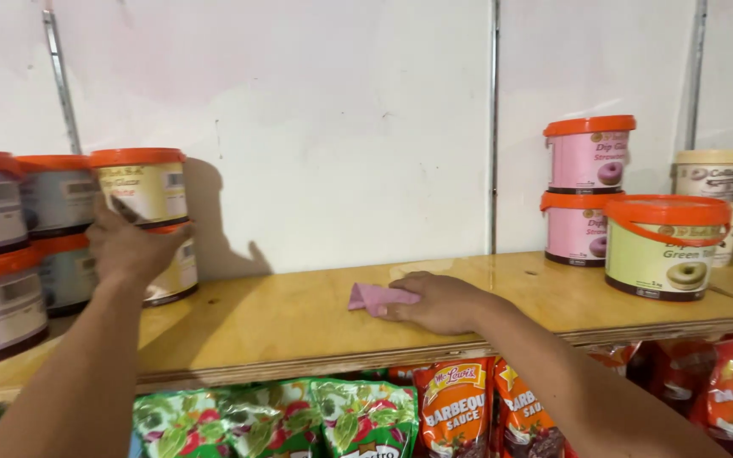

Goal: Wiping down grocery store shelves and organizing containers of food products.

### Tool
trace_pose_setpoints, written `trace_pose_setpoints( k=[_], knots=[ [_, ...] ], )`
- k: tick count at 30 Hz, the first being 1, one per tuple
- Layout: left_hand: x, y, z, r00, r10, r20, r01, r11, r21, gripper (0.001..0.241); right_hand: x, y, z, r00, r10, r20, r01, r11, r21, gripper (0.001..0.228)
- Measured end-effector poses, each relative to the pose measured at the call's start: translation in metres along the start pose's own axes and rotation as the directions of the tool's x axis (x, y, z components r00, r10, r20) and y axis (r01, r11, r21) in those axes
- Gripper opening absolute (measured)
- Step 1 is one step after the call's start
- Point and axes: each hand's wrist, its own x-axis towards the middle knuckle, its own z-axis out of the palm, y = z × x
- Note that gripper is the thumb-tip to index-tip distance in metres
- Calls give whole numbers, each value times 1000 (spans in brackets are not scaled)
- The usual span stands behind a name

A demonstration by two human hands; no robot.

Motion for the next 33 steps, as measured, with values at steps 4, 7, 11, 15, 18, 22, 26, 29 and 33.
trace_pose_setpoints(
  k=[4, 7, 11, 15, 18, 22, 26, 29, 33],
  knots=[
    [15, -5, 4, 999, -35, 32, 38, 993, -115, 137, 5, 10, 6, 1000, -8, -5, 8, 1000, 13, 87],
    [32, -6, 7, 995, -96, -3, 95, 989, -116, 125, 9, 9, 4, 999, -45, -27, 46, 998, 31, 85],
    [30, 1, 7, 991, -133, -22, 134, 991, 12, 100, 6, 9, 4, 999, -45, -16, 45, 999, 19, 83],
    [28, -2, 5, 988, -154, 28, 155, 987, -36, 77, 5, 2, 1, 1000, -29, -11, 29, 999, 16, 84],
    [9, 18, -19, 995, -104, 7, 104, 994, -17, 74, 3, 1, 0, 1000, -24, -18, 24, 999, 23, 85],
    [-1, 32, -33, 999, -53, -5, 53, 998, 38, 85, 0, -2, -4, 1000, -18, -12, 19, 999, 34, 84],
    [-23, 49, -47, 998, 61, -27, -64, 992, -109, 96, 5, 1, 0, 1000, -14, 4, 14, 1000, 26, 84],
    [-25, 62, -46, 994, 86, -70, -100, 967, -236, 96, 7, 11, 3, 1000, -18, 16, 17, 1000, 17, 86],
    [-4, 40, -29, 958, 154, -240, -202, 961, -189, 118, 6, 5, 0, 999, 20, 29, -21, 1000, 10, 85]
  ],
)
